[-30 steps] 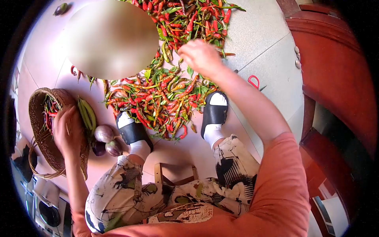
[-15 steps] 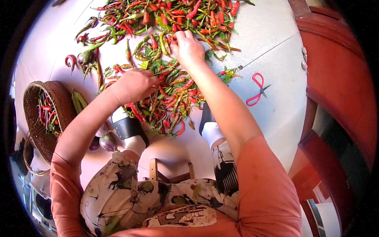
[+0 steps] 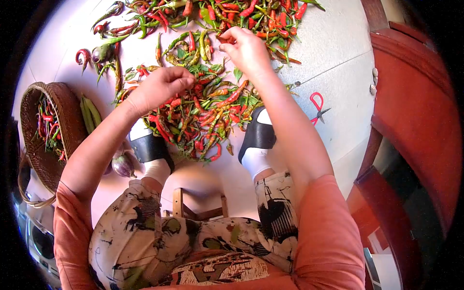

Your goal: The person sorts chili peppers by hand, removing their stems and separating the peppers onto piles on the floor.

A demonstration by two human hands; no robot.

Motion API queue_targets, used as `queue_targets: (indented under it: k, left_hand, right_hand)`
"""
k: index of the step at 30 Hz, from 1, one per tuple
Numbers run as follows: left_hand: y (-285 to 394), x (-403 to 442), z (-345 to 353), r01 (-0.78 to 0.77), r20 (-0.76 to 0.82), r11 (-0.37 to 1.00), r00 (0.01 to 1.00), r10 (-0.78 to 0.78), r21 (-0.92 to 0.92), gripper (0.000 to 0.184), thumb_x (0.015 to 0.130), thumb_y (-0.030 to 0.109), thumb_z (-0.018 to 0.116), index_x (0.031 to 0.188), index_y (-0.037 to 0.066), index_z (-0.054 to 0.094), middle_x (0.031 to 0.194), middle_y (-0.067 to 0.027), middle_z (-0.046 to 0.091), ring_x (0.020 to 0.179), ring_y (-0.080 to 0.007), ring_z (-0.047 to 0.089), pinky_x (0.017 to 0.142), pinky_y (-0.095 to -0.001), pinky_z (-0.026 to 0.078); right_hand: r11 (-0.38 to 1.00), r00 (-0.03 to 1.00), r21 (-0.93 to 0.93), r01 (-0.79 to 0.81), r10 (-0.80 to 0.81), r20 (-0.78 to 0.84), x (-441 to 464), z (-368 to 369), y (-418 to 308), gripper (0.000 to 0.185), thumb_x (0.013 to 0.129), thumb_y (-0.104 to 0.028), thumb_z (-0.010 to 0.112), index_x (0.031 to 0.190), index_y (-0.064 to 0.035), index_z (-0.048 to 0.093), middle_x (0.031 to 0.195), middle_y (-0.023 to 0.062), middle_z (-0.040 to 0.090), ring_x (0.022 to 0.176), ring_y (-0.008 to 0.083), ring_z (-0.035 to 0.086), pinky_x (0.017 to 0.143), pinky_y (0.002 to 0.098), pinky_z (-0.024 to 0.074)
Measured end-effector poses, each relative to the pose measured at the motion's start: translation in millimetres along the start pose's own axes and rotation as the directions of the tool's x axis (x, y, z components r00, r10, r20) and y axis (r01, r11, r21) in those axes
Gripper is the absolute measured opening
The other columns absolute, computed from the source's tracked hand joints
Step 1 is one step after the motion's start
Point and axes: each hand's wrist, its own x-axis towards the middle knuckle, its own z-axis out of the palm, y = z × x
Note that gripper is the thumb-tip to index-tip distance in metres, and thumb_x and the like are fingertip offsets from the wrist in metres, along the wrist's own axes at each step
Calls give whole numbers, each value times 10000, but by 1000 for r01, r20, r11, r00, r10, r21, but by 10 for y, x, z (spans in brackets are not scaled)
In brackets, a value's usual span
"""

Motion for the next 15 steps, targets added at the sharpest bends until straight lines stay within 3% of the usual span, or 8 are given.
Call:
queue_targets:
  k: [2, 4, 5, 6, 8, 11, 12, 15]
  left_hand:
    - [36, -23, -26, 56, 10, 987, 998, -55, -148, 315, 909, 279, 524, 1050, 4, 587, 879, -69, 636, 798, -164, 622, 732, -295, 497]
    - [42, 4, -14, 142, 29, 674, 984, -176, -725, 413, 909, 350, 510, 1121, -5, 537, 935, -93, 621, 819, -172, 613, 740, -316, 509]
    - [25, 29, -10, 124, 51, 558, 988, -144, -821, 505, 916, 416, 467, 1171, -19, 487, 985, -113, 609, 861, -202, 611, 760, -348, 518]
    - [12, 55, 1, 122, 48, 554, 988, -146, -823, 505, 916, 416, 467, 1171, -19, 487, 985, -113, 609, 861, -202, 611, 760, -348, 518]
    - [2, 117, 43, 108, 73, 325, 990, -120, -939, 548, 923, 453, 421, 1189, -22, 475, 1028, -125, 607, 891, -223, 609, 773, -358, 517]
    - [-122, 207, 55, 131, 131, 267, 991, -19, -955, 590, 916, 504, 391, 1158, -20, 510, 1006, -145, 625, 858, -241, 620, 773, -363, 517]
    - [-170, 208, 40, 165, 178, 277, 984, 24, -947, 596, 913, 516, 385, 1139, -17, 529, 984, -147, 634, 836, -238, 624, 761, -361, 518]
    - [-220, 150, -7, 173, 175, 298, 984, -21, -939, 606, 903, 551, 373, 1067, 1, 568, 921, -147, 643, 789, -224, 630, 621, -306, 489]
  right_hand:
    - [981, 995, 179, -78, 65, 77, 2, -139, -44, 221, 757, -116, 706, 946, -40, 622, 811, 37, 624, 647, 84, 561, 589, 241, 488]
    - [899, 977, 403, -174, 107, 182, 17, -247, -101, 238, 784, -109, 690, 989, -20, 608, 852, 51, 635, 679, 86, 575, 604, 230, 495]
    - [899, 977, 402, -173, 105, 187, 1, -243, -134, 238, 784, -109, 690, 989, -20, 608, 852, 51, 635, 679, 86, 575, 604, 230, 495]
    - [872, 955, 445, -205, 79, 284, -47, -233, -291, 244, 801, -105, 675, 1011, -12, 590, 861, 53, 634, 697, 77, 574, 611, 223, 489]
    - [844, 849, 437, -311, 40, 527, -133, -230, -598, 280, 819, -108, 663, 1069, -20, 574, 916, 40, 633, 724, 67, 582, 610, 214, 481]
    - [784, 878, 542, -303, 9, 479, -129, -85, -675, 343, 844, -165, 642, 1160, -60, 563, 927, -6, 632, 736, 55, 576, 592, 210, 469]
    - [849, 923, 448, -280, 110, 367, -43, -76, -661, 310, 854, -169, 625, 1137, -55, 575, 912, -6, 638, 734, 53, 577, 617, 207, 471]
    - [988, 986, -60, 140, -134, 99, -10, 186, -135, 221, 796, -118, 607, 1017, -111, 612, 875, 111, 629, 780, 258, 627, 695, 356, 507]
